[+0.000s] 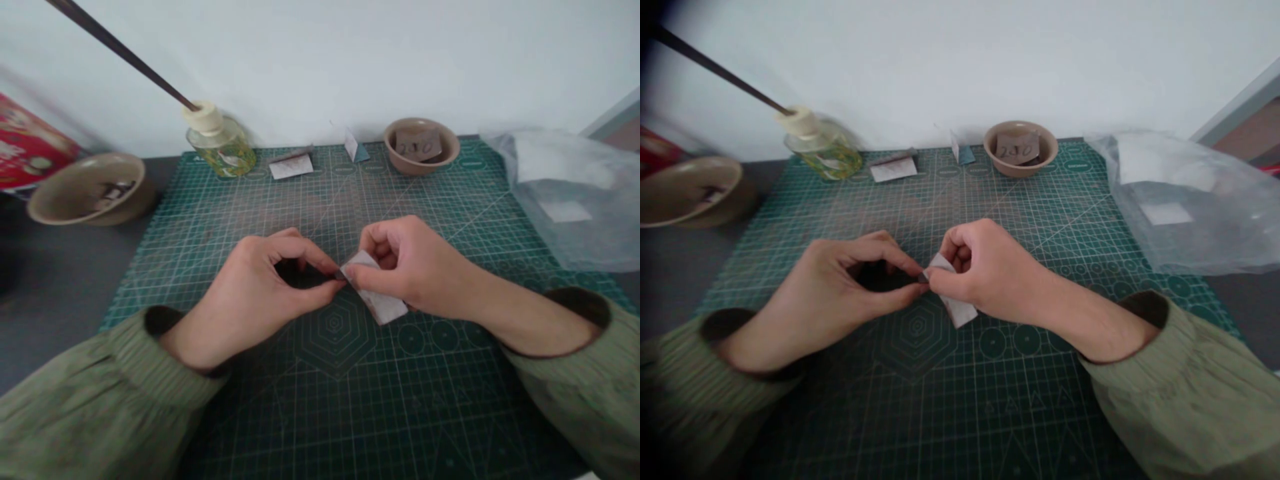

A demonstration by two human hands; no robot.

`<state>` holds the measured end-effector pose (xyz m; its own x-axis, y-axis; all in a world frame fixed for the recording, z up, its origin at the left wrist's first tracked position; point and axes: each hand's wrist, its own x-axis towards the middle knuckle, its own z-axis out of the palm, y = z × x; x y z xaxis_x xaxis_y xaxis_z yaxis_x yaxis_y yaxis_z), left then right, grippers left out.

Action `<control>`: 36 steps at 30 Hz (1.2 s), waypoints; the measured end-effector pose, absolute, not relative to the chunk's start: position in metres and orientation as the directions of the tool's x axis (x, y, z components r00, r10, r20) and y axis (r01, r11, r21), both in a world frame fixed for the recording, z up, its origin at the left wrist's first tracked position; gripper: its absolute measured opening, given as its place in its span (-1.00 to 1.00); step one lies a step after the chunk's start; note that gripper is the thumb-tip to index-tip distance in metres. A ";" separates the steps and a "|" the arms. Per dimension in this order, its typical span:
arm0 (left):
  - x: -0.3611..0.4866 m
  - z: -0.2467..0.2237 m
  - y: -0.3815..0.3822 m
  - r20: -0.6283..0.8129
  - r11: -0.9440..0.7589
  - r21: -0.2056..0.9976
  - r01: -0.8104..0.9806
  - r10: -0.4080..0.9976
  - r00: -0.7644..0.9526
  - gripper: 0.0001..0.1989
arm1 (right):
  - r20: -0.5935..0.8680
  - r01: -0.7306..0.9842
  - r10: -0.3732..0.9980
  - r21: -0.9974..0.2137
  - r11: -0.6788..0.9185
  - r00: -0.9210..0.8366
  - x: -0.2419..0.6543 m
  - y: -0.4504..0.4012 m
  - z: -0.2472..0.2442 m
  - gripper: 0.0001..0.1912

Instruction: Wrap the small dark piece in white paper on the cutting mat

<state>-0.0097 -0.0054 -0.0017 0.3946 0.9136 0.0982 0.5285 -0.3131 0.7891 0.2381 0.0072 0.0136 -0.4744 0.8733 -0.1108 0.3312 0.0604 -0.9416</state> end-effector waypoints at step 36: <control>-0.009 0.001 -0.006 0.161 -0.316 0.859 0.402 0.913 0.374 -0.93 | -0.179 0.194 0.837 -0.977 -0.089 -0.517 0.240 0.005 0.024 -0.67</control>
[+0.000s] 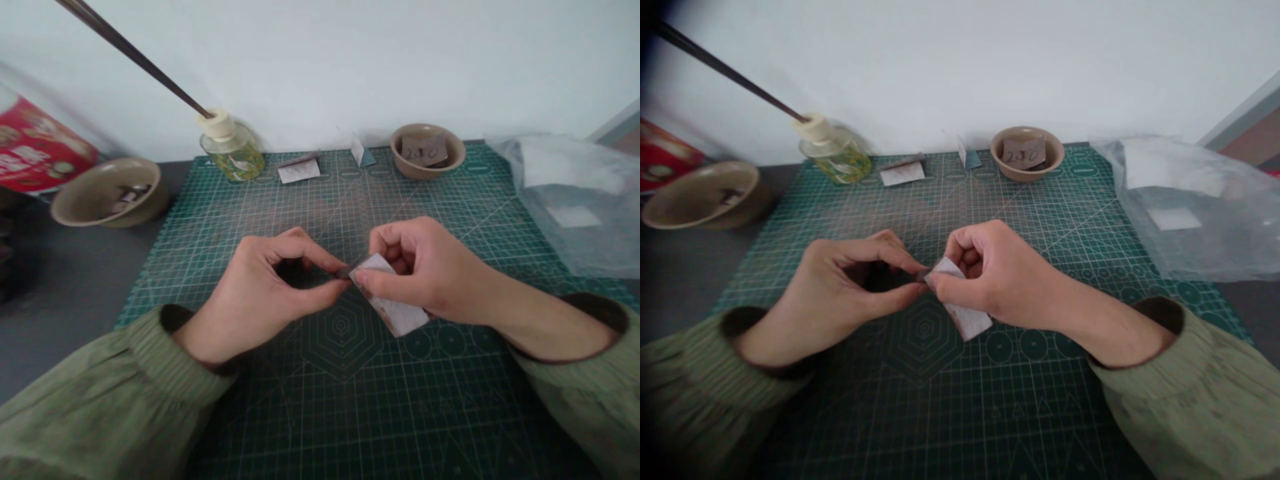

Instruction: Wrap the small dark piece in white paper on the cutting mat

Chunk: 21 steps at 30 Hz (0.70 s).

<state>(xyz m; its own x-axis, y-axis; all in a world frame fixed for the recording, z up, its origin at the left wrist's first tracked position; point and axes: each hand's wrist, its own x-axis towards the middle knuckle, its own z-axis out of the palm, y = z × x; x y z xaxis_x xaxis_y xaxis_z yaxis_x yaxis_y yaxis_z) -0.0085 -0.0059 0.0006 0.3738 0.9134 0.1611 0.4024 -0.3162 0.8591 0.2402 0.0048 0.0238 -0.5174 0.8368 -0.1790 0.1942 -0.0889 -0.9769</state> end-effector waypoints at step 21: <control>-0.004 0.005 -0.007 0.277 -0.541 0.700 0.466 0.808 0.520 -0.84 | -0.150 0.260 0.946 -0.963 -0.074 -0.287 0.247 0.010 0.022 -0.64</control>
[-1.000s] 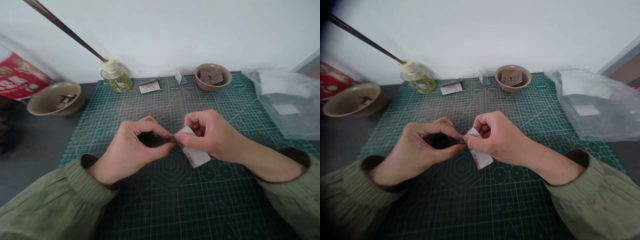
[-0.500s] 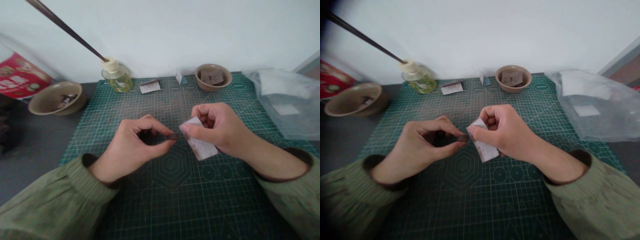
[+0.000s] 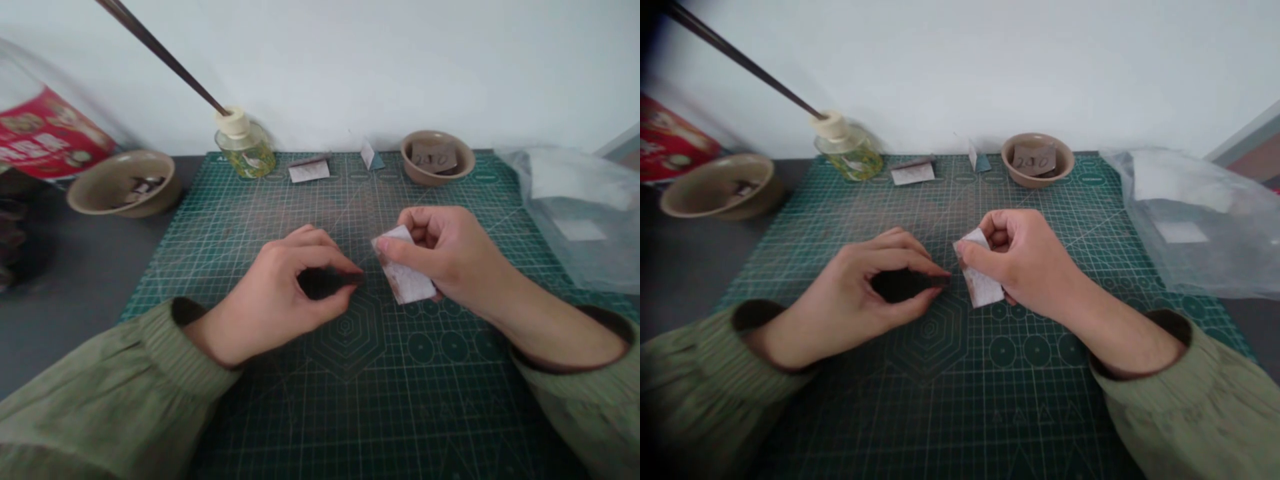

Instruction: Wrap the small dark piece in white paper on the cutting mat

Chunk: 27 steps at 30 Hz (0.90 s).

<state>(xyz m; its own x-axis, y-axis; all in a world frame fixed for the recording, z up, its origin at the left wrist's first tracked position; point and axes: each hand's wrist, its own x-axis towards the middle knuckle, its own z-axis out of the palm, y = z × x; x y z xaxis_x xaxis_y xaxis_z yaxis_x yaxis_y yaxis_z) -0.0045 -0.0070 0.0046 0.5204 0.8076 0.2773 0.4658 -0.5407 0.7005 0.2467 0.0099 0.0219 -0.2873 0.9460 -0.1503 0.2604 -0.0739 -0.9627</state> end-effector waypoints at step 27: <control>0.001 0.001 -0.015 0.258 -0.477 0.651 0.590 0.870 0.420 -0.91 | -0.217 0.392 0.890 -0.919 -0.047 -0.401 0.238 0.005 0.020 -0.73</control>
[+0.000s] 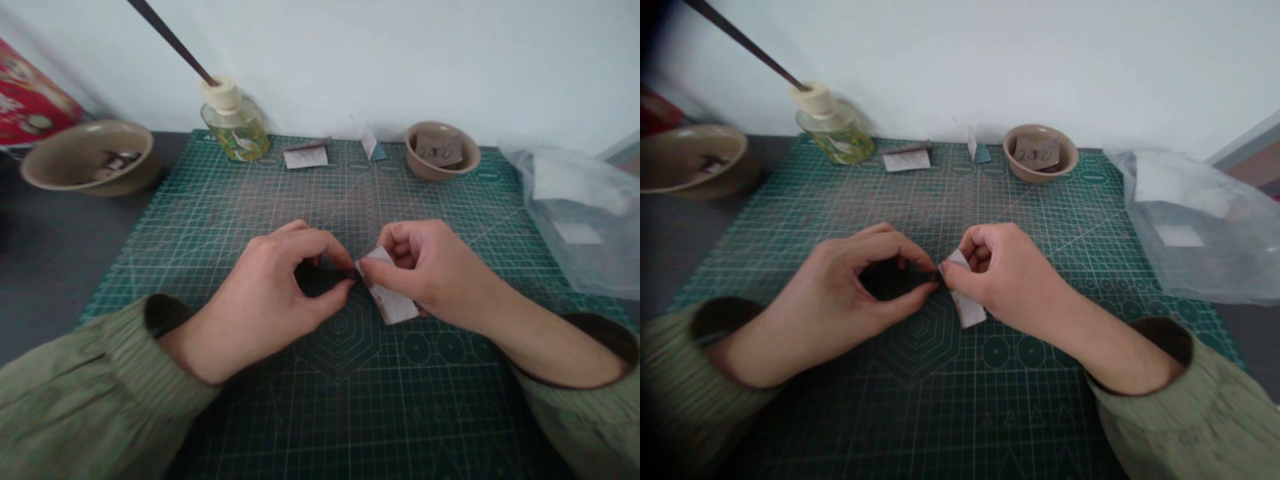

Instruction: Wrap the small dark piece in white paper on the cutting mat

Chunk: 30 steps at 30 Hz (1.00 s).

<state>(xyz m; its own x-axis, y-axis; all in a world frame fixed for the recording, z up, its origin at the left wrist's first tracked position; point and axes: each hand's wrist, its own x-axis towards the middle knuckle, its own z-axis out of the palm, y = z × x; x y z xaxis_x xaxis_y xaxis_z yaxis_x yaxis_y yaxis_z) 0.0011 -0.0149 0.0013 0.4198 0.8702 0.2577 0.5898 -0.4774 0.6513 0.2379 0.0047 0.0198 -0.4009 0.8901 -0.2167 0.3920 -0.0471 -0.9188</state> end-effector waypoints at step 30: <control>0.000 0.000 -0.015 0.125 -0.300 0.733 0.610 0.941 0.314 -0.91 | -0.119 0.458 0.901 -0.884 0.096 -0.418 0.235 0.008 0.014 -0.80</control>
